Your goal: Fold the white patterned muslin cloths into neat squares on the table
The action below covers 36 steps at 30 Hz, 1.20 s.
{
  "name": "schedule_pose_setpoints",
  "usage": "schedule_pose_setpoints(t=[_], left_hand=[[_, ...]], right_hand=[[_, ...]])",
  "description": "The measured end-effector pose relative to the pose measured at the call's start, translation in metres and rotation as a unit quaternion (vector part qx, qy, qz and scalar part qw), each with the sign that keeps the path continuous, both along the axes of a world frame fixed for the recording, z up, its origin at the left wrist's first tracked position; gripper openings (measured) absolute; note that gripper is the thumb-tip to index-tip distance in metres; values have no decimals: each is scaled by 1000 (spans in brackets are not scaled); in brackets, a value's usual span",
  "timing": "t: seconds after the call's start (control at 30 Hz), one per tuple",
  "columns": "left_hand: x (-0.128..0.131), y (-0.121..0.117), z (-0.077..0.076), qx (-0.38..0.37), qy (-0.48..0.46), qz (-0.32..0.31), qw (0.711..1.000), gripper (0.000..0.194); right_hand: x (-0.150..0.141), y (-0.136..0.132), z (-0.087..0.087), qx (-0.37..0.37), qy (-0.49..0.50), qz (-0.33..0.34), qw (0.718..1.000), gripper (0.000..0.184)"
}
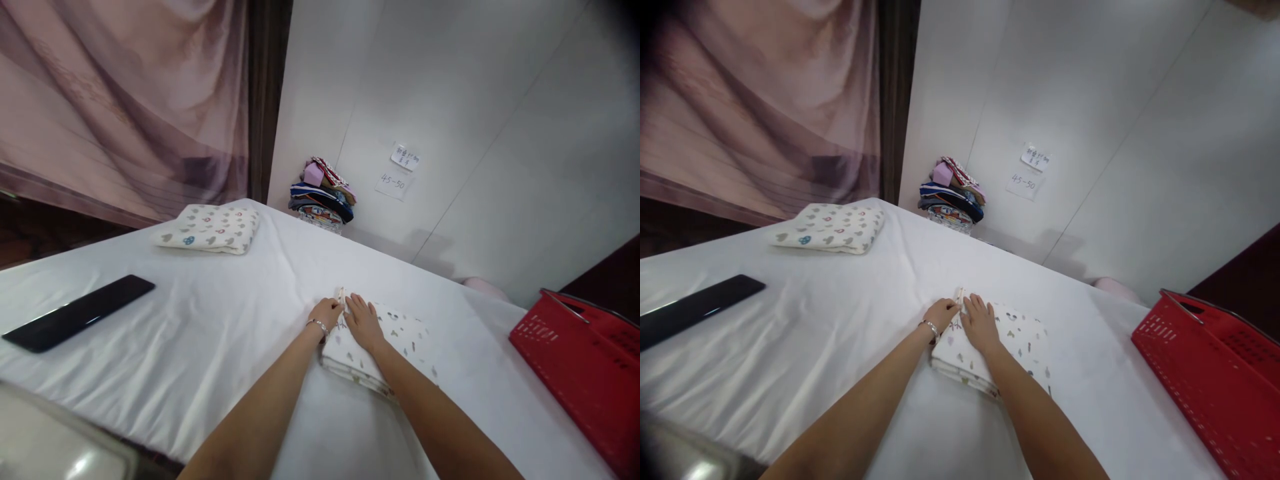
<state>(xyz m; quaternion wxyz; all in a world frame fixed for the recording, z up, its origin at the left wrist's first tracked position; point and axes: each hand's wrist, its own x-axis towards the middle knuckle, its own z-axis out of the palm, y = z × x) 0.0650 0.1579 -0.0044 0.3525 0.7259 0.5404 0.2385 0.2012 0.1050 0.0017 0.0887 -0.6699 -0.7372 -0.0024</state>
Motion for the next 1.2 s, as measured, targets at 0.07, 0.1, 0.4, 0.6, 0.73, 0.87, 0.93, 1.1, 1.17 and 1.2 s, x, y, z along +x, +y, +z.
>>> schedule_pose_setpoints(t=[0.07,0.1,0.4,0.6,0.73,0.87,0.93,1.1,1.17,1.2], left_hand=[[0,1,0,3,0,-8,1000,27],[-1,1,0,5,0,-11,1000,26],[-1,-2,1,10,14,-17,1000,19],[1,-7,5,13,9,55,998,22],[2,-9,6,20,17,76,997,19],[1,-8,4,32,39,66,997,16],[1,-7,3,33,40,65,996,17],[0,-7,2,37,23,57,997,17],[0,-7,1,39,16,53,998,22],[0,-7,1,41,15,51,998,24]], right_hand=[[0,0,0,2,4,-1,1000,48],[0,0,-1,3,6,-1,1000,49],[0,0,-2,-3,6,-6,1000,48],[-1,-3,1,47,31,-11,998,51],[-4,-6,5,53,29,-11,998,46],[-5,-6,6,34,22,5,999,42],[-4,-5,4,38,20,8,999,42],[-1,-4,-1,53,22,4,998,47],[-1,-4,-2,61,26,-6,998,50],[0,-4,-2,63,26,-11,998,51]])
